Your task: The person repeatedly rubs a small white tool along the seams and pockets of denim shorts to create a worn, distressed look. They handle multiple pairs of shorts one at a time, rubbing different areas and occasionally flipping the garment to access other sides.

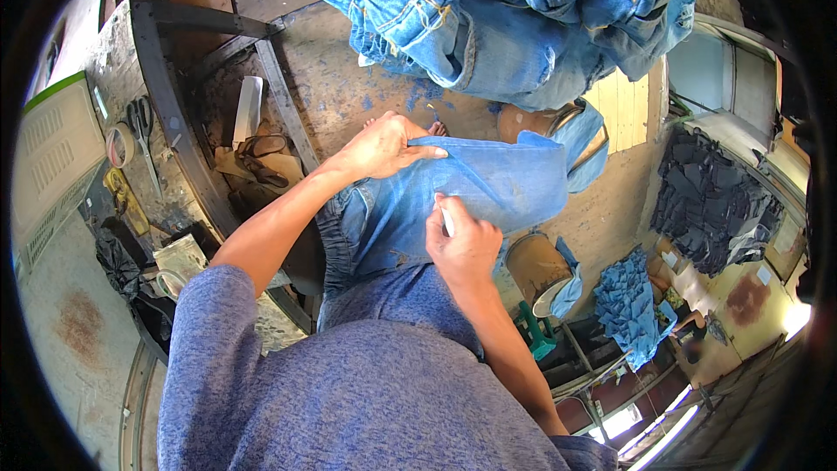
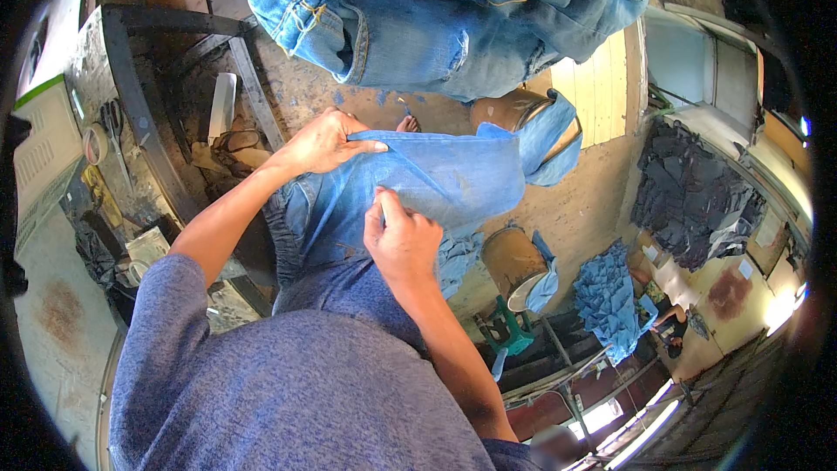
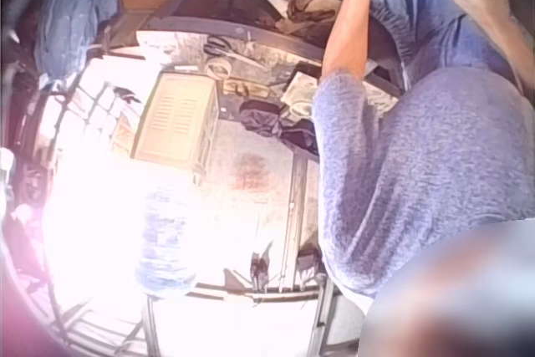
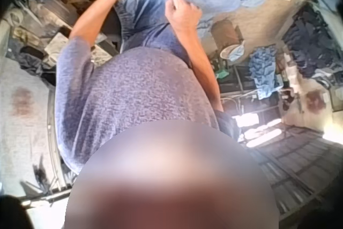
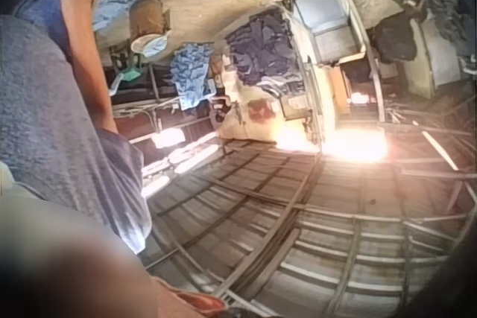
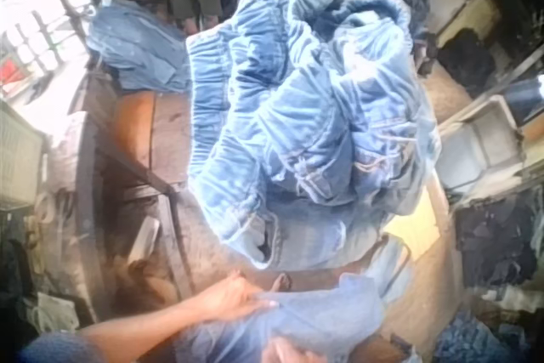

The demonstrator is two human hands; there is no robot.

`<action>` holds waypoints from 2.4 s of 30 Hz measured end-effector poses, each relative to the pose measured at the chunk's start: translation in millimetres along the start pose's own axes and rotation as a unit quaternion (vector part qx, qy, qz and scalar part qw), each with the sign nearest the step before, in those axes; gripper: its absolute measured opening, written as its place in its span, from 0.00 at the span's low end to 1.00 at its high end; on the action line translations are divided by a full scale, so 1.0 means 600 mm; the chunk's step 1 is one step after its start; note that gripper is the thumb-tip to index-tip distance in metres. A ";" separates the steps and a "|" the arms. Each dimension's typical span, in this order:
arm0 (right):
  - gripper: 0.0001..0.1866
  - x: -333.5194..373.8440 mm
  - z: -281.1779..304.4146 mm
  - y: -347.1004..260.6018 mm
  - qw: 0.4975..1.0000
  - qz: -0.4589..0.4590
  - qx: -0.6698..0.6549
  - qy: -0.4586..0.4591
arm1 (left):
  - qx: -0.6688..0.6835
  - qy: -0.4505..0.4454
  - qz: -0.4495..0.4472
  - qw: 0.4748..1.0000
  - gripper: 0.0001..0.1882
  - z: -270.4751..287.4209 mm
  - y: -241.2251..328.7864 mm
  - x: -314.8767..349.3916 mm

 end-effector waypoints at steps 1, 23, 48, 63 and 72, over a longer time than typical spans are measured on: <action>0.06 0.001 0.001 -0.001 0.999 -0.003 -0.037 0.007 | 0.005 0.002 -0.002 1.000 0.19 0.000 0.000 0.000; 0.06 -0.002 -0.027 -0.016 0.999 -0.003 -0.033 0.030 | -0.005 -0.013 0.025 1.000 0.19 0.002 0.005 0.000; 0.07 0.004 -0.025 -0.005 1.000 0.013 0.025 0.007 | -0.014 0.012 0.000 1.000 0.24 -0.012 -0.016 -0.003; 0.13 -0.001 -0.027 0.068 0.990 0.067 -0.042 0.115 | -0.373 0.203 -0.180 0.887 0.17 -0.068 0.106 0.200; 0.11 -0.006 0.024 0.115 0.969 0.176 0.136 0.112 | -0.364 0.237 -0.182 0.882 0.18 -0.107 0.070 0.209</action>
Point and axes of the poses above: each hand's wrist, its own x-axis away from the middle knuckle, its own z-axis out of the back of the hand, y = z × x, the point moved 1 cm from there along -x, towards the middle knuckle, and after that the axes turned 1 degree about y, right-handed, at the moved point
